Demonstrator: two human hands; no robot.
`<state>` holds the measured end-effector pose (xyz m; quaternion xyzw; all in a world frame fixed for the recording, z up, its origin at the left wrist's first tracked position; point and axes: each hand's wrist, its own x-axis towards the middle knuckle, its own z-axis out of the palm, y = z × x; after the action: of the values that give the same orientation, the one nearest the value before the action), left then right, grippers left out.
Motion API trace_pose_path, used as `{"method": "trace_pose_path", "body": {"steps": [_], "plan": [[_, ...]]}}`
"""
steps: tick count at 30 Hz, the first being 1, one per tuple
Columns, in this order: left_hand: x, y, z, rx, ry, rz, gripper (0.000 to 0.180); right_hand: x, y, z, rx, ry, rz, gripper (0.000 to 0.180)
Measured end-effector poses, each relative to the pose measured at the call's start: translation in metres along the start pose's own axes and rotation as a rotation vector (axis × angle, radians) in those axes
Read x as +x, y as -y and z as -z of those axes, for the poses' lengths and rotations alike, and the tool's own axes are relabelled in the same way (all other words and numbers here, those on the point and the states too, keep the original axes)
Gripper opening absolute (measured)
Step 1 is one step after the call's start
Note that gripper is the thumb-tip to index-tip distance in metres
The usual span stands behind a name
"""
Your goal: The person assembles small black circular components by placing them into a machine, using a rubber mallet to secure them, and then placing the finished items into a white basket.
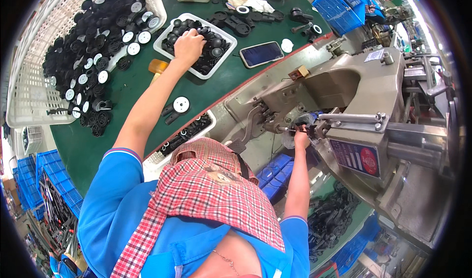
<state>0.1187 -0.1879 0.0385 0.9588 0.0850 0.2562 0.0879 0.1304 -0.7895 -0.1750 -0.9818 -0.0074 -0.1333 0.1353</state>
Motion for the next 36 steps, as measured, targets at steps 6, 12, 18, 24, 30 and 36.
{"method": "trace_pose_path", "body": {"steps": [6,12,18,24,30,36], "plan": [[-0.033,0.026,0.022,-0.241,-0.097,0.109,0.015,0.003,0.074,0.073,1.285,0.477,-0.397,0.017],[-0.050,0.022,0.050,-0.493,-0.098,0.241,0.019,-0.001,0.133,0.172,1.465,0.804,-0.549,0.024],[-0.144,0.011,0.115,-1.096,0.580,0.748,0.026,-0.021,0.160,0.183,1.479,0.649,-0.610,0.018],[-0.183,-0.007,0.101,-0.802,0.526,0.887,0.030,-0.033,0.193,0.179,0.639,0.163,0.166,0.021],[-0.185,-0.014,0.093,-0.521,0.429,0.755,0.035,-0.054,0.187,0.160,0.599,0.107,0.175,0.026],[-0.189,-0.018,0.088,-0.454,0.426,0.768,0.043,-0.098,0.198,0.152,0.501,0.577,-0.108,0.036]]}}
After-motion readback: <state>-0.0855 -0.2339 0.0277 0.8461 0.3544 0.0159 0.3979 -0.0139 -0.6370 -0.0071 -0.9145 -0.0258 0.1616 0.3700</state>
